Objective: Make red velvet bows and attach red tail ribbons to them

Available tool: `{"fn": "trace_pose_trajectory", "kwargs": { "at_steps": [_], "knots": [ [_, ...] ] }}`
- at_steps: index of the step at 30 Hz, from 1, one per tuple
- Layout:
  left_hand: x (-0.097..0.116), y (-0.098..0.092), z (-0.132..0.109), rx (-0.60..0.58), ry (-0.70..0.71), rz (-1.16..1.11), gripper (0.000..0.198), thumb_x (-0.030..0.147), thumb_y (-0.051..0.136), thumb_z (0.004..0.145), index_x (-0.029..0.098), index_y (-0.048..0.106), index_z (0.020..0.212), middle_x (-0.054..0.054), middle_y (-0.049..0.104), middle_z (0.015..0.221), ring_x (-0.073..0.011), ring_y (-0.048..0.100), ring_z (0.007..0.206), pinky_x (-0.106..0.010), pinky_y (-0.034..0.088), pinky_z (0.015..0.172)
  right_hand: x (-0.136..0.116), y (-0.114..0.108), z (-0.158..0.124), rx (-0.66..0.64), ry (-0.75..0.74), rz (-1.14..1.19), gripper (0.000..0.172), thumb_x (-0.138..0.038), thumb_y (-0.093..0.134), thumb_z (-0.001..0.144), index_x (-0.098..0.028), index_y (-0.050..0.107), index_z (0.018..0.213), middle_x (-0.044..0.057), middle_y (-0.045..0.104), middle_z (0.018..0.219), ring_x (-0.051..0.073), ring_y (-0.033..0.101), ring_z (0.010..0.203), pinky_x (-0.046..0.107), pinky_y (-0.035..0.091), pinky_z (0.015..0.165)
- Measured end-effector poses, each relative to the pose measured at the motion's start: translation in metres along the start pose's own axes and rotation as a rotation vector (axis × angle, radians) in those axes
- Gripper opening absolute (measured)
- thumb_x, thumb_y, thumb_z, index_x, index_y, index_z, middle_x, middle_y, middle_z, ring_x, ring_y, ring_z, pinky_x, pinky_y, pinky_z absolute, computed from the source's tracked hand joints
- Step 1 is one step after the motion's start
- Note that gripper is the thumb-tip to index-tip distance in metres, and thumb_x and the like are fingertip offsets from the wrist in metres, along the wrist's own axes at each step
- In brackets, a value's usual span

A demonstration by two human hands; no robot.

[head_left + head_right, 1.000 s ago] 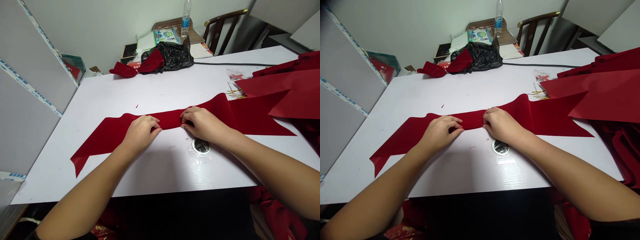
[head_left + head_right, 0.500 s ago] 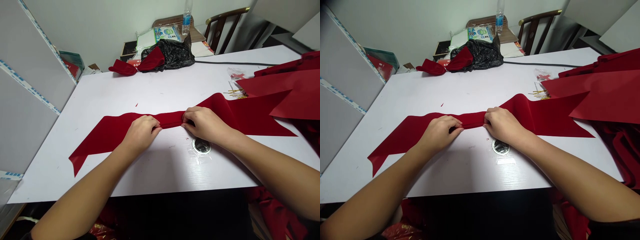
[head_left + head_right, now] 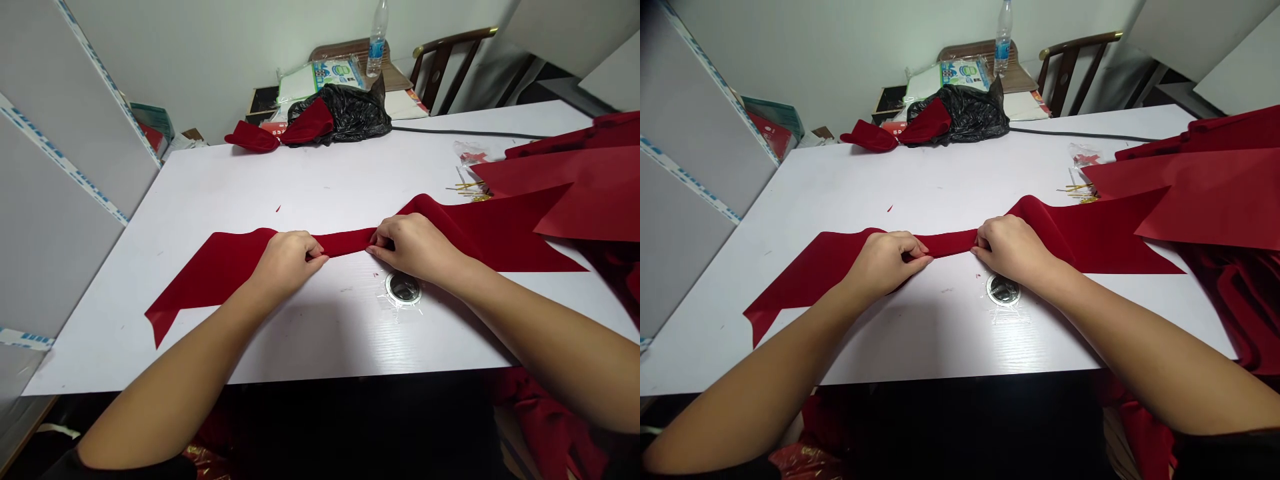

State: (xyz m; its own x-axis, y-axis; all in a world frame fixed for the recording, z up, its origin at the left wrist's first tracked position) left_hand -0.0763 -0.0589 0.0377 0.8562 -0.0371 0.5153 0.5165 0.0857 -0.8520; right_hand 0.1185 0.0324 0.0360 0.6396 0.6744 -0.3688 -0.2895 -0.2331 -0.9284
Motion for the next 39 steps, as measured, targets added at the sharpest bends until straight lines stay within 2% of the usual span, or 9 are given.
{"fn": "trace_pose_trajectory", "kwargs": {
  "at_steps": [8, 18, 22, 24, 26, 29, 33, 36, 39],
  "knots": [
    [-0.0013, -0.0028, 0.0001, 0.056, 0.068, -0.035, 0.019, 0.017, 0.072, 0.084, 0.019, 0.067, 0.067, -0.002, 0.077, 0.089, -0.0193, 0.071, 0.083, -0.036, 0.056, 0.074, 0.0022, -0.0003, -0.0004, 0.037, -0.020, 0.006, 0.023, -0.021, 0.073, 0.088, -0.017, 0.066, 0.067, 0.005, 0.073, 0.079, 0.017, 0.063, 0.068, 0.032, 0.043, 0.064],
    [-0.0050, -0.0030, -0.0003, 0.061, -0.042, -0.111, 0.021, 0.017, 0.075, 0.083, 0.018, 0.061, 0.066, -0.002, 0.077, 0.084, -0.0187, 0.071, 0.079, -0.032, 0.054, 0.069, 0.0038, -0.0006, 0.0000, 0.024, 0.044, 0.037, 0.028, -0.022, 0.073, 0.089, -0.017, 0.059, 0.066, 0.004, 0.071, 0.075, 0.017, 0.063, 0.068, 0.031, 0.042, 0.064],
    [-0.0046, 0.0000, 0.0002, 0.030, -0.045, -0.062, 0.012, 0.016, 0.074, 0.084, 0.019, 0.062, 0.082, 0.000, 0.072, 0.081, -0.0168, 0.065, 0.075, -0.030, 0.049, 0.065, 0.0023, -0.0009, -0.0013, 0.037, 0.040, 0.015, 0.012, -0.021, 0.074, 0.088, -0.019, 0.064, 0.082, 0.001, 0.069, 0.074, 0.016, 0.060, 0.067, 0.030, 0.036, 0.060],
    [-0.0026, 0.0014, 0.0009, 0.010, -0.013, -0.008, 0.008, 0.017, 0.070, 0.088, 0.020, 0.066, 0.095, -0.001, 0.071, 0.087, -0.0176, 0.063, 0.079, -0.031, 0.048, 0.067, 0.0007, -0.0004, -0.0017, 0.029, 0.028, -0.007, 0.008, -0.019, 0.073, 0.089, -0.020, 0.067, 0.095, 0.001, 0.072, 0.084, 0.017, 0.063, 0.075, 0.029, 0.036, 0.061],
    [-0.0005, 0.0031, 0.0013, -0.021, 0.015, 0.085, 0.008, 0.020, 0.065, 0.094, 0.021, 0.070, 0.100, -0.003, 0.070, 0.093, -0.0209, 0.063, 0.087, -0.035, 0.048, 0.072, -0.0008, 0.0009, -0.0018, 0.007, 0.008, -0.036, 0.006, -0.018, 0.070, 0.093, -0.020, 0.069, 0.098, 0.002, 0.074, 0.093, 0.018, 0.064, 0.083, 0.029, 0.037, 0.063],
    [0.0008, 0.0048, 0.0009, -0.058, 0.032, 0.188, 0.014, 0.023, 0.060, 0.099, 0.020, 0.073, 0.095, -0.006, 0.068, 0.096, -0.0239, 0.060, 0.093, -0.038, 0.047, 0.075, -0.0018, 0.0026, -0.0017, -0.017, -0.027, -0.075, 0.006, -0.021, 0.067, 0.096, -0.018, 0.072, 0.094, 0.004, 0.073, 0.095, 0.018, 0.062, 0.081, 0.029, 0.038, 0.064],
    [0.0026, 0.0034, -0.0005, -0.005, 0.123, 0.173, 0.014, 0.022, 0.061, 0.098, 0.018, 0.071, 0.089, -0.006, 0.070, 0.108, -0.0250, 0.058, 0.103, -0.041, 0.049, 0.087, -0.0021, 0.0038, -0.0016, -0.009, -0.080, -0.104, 0.012, -0.021, 0.065, 0.098, -0.014, 0.073, 0.092, 0.006, 0.071, 0.098, 0.017, 0.061, 0.079, 0.032, 0.043, 0.066],
    [0.0021, 0.0044, -0.0007, -0.002, 0.161, 0.149, 0.014, 0.020, 0.061, 0.097, 0.018, 0.070, 0.087, -0.006, 0.072, 0.114, -0.0263, 0.058, 0.112, -0.044, 0.049, 0.097, -0.0040, 0.0050, -0.0016, 0.009, -0.150, -0.130, 0.014, -0.019, 0.065, 0.098, -0.012, 0.073, 0.089, 0.009, 0.071, 0.100, 0.022, 0.064, 0.093, 0.034, 0.049, 0.074],
    [0.0009, 0.0056, -0.0003, -0.022, 0.133, 0.141, 0.015, 0.021, 0.059, 0.098, 0.018, 0.069, 0.088, -0.006, 0.073, 0.114, -0.0267, 0.061, 0.112, -0.046, 0.050, 0.098, -0.0047, 0.0057, -0.0016, 0.021, -0.174, -0.116, 0.014, -0.018, 0.064, 0.098, -0.011, 0.074, 0.091, 0.011, 0.072, 0.107, 0.024, 0.066, 0.098, 0.035, 0.052, 0.079]
  ]
}}
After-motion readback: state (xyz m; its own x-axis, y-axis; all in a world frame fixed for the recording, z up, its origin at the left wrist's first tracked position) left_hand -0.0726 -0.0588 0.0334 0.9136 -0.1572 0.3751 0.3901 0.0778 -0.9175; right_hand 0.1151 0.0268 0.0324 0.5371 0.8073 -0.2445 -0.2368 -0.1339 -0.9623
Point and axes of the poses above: each hand's wrist, its own z-axis towards the middle knuckle, its own y-axis out of the palm, x = y × z, the point moved 5 cm from there along z, towards the middle knuckle
